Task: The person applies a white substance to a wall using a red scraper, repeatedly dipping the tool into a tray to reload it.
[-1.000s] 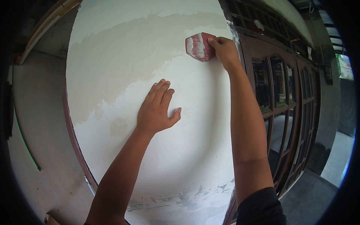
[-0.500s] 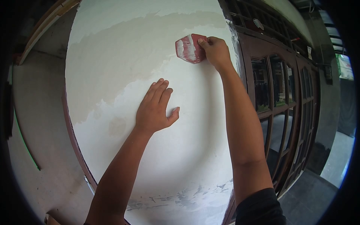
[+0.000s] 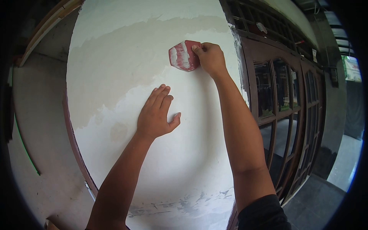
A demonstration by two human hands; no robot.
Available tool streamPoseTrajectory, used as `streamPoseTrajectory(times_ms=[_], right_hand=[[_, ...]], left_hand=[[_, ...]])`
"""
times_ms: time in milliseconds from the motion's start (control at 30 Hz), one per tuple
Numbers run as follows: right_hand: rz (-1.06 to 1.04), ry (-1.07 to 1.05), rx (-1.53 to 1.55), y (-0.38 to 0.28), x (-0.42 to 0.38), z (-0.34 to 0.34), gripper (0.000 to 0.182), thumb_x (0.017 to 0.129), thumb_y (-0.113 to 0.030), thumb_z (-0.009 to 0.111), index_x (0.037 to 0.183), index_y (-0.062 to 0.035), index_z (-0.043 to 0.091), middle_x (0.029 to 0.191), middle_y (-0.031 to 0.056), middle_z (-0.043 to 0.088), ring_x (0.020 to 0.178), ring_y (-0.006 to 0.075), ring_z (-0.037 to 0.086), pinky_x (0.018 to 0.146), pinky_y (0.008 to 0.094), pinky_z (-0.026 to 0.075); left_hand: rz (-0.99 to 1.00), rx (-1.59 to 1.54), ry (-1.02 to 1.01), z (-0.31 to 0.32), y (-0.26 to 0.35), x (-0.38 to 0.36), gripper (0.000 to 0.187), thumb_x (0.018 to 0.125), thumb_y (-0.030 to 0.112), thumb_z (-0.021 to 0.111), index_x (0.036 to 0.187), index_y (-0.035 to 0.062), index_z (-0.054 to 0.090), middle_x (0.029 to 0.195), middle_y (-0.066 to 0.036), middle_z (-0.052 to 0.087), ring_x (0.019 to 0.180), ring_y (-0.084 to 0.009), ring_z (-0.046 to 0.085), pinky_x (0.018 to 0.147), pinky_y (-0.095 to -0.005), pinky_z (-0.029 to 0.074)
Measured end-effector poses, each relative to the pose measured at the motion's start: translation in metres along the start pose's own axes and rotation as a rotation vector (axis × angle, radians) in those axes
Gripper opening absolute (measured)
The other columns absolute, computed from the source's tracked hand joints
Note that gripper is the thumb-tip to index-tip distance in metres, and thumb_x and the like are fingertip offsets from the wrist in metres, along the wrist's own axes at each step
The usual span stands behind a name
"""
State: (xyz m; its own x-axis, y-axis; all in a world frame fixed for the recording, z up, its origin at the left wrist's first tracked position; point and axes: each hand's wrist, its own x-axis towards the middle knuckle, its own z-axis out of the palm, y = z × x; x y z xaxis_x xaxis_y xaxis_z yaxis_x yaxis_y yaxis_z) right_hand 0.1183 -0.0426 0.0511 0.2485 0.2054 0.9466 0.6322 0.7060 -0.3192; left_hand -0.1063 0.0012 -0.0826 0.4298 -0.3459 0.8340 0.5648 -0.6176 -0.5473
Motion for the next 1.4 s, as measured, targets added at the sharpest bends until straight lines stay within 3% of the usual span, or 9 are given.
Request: streamPoseTrajectory(times_ms=[100, 300, 500, 633, 800, 967, 1067, 1300, 1400], right_hand=[[0.085, 0.045, 0.141, 0.007, -0.007, -0.024, 0.034, 0.097, -0.028, 0.069, 0.102, 0.0055, 0.073, 0.076, 0.0068, 0.068, 0.062, 0.0124, 0.056, 0.059, 0.0292, 0.046], [0.127, -0.012, 0.291, -0.001, 0.000, -0.030, 0.036, 0.097, -0.029, 0.069, 0.101, 0.0066, 0.072, 0.071, 0.0036, 0.063, 0.057, 0.0081, 0.048, 0.053, 0.0250, 0.038], [0.002, 0.063, -0.030, -0.007, 0.012, 0.001, 0.041, 0.097, -0.032, 0.068, 0.107, 0.0076, 0.072, 0.090, 0.0149, 0.074, 0.079, 0.0222, 0.067, 0.075, 0.0364, 0.053], [0.048, 0.109, -0.041, 0.018, 0.016, -0.025, 0.040, 0.096, -0.032, 0.069, 0.108, 0.0067, 0.072, 0.092, 0.0147, 0.075, 0.080, 0.0200, 0.068, 0.075, 0.0344, 0.052], [0.144, 0.073, 0.329, 0.014, 0.017, -0.042, 0.032, 0.097, -0.029, 0.070, 0.091, 0.0022, 0.071, 0.066, 0.0004, 0.053, 0.051, 0.0079, 0.038, 0.047, 0.0270, 0.032], [0.107, 0.035, 0.324, -0.004, 0.025, -0.019, 0.034, 0.096, -0.030, 0.070, 0.093, 0.0046, 0.072, 0.069, 0.0026, 0.058, 0.054, 0.0102, 0.045, 0.051, 0.0285, 0.038], [0.041, 0.165, -0.034, 0.001, 0.030, -0.012, 0.039, 0.097, -0.031, 0.070, 0.101, 0.0070, 0.073, 0.076, 0.0069, 0.066, 0.062, 0.0136, 0.054, 0.060, 0.0325, 0.045], [0.152, 0.125, 0.364, 0.009, 0.034, -0.025, 0.029, 0.097, -0.029, 0.069, 0.091, -0.0002, 0.072, 0.069, 0.0013, 0.057, 0.055, 0.0098, 0.044, 0.052, 0.0281, 0.038], [0.131, 0.140, 0.281, 0.000, 0.037, -0.007, 0.028, 0.098, -0.029, 0.068, 0.092, -0.0018, 0.072, 0.069, -0.0008, 0.055, 0.058, 0.0086, 0.045, 0.052, 0.0267, 0.036]], left_hand=[[-0.008, -0.001, 0.007, 0.001, -0.001, 0.001, 0.039, 0.077, 0.022, 0.075, 0.105, -0.0013, 0.059, 0.130, -0.022, 0.060, 0.134, -0.0371, 0.051, 0.114, -0.0492, 0.042], [-0.012, 0.003, 0.013, 0.000, 0.000, 0.000, 0.036, 0.077, 0.021, 0.075, 0.100, 0.0001, 0.058, 0.130, -0.021, 0.060, 0.134, -0.0365, 0.051, 0.113, -0.0491, 0.043], [0.000, -0.005, 0.015, -0.001, -0.001, 0.000, 0.036, 0.075, 0.020, 0.076, 0.100, 0.0000, 0.058, 0.129, -0.021, 0.060, 0.134, -0.0366, 0.052, 0.112, -0.0492, 0.044], [-0.008, -0.006, 0.014, 0.000, 0.000, 0.000, 0.037, 0.075, 0.020, 0.076, 0.100, -0.0002, 0.058, 0.129, -0.022, 0.061, 0.133, -0.0365, 0.052, 0.112, -0.0493, 0.044], [-0.005, 0.006, 0.024, 0.001, 0.001, -0.001, 0.036, 0.075, 0.020, 0.075, 0.100, -0.0003, 0.058, 0.129, -0.022, 0.061, 0.133, -0.0365, 0.052, 0.112, -0.0492, 0.044], [-0.003, 0.013, 0.015, 0.000, 0.001, 0.001, 0.035, 0.075, 0.020, 0.075, 0.098, -0.0003, 0.059, 0.130, -0.022, 0.061, 0.133, -0.0364, 0.052, 0.112, -0.0491, 0.044], [-0.002, 0.007, 0.014, 0.000, 0.001, 0.001, 0.034, 0.076, 0.020, 0.075, 0.098, -0.0002, 0.059, 0.129, -0.022, 0.061, 0.133, -0.0363, 0.052, 0.112, -0.0491, 0.044], [-0.007, 0.015, 0.018, 0.002, 0.002, 0.000, 0.034, 0.076, 0.021, 0.075, 0.097, 0.0000, 0.059, 0.129, -0.021, 0.061, 0.133, -0.0363, 0.053, 0.112, -0.0488, 0.044], [-0.003, 0.014, 0.015, 0.001, 0.001, 0.001, 0.034, 0.076, 0.021, 0.074, 0.097, 0.0000, 0.059, 0.129, -0.021, 0.061, 0.132, -0.0361, 0.053, 0.112, -0.0487, 0.044]])
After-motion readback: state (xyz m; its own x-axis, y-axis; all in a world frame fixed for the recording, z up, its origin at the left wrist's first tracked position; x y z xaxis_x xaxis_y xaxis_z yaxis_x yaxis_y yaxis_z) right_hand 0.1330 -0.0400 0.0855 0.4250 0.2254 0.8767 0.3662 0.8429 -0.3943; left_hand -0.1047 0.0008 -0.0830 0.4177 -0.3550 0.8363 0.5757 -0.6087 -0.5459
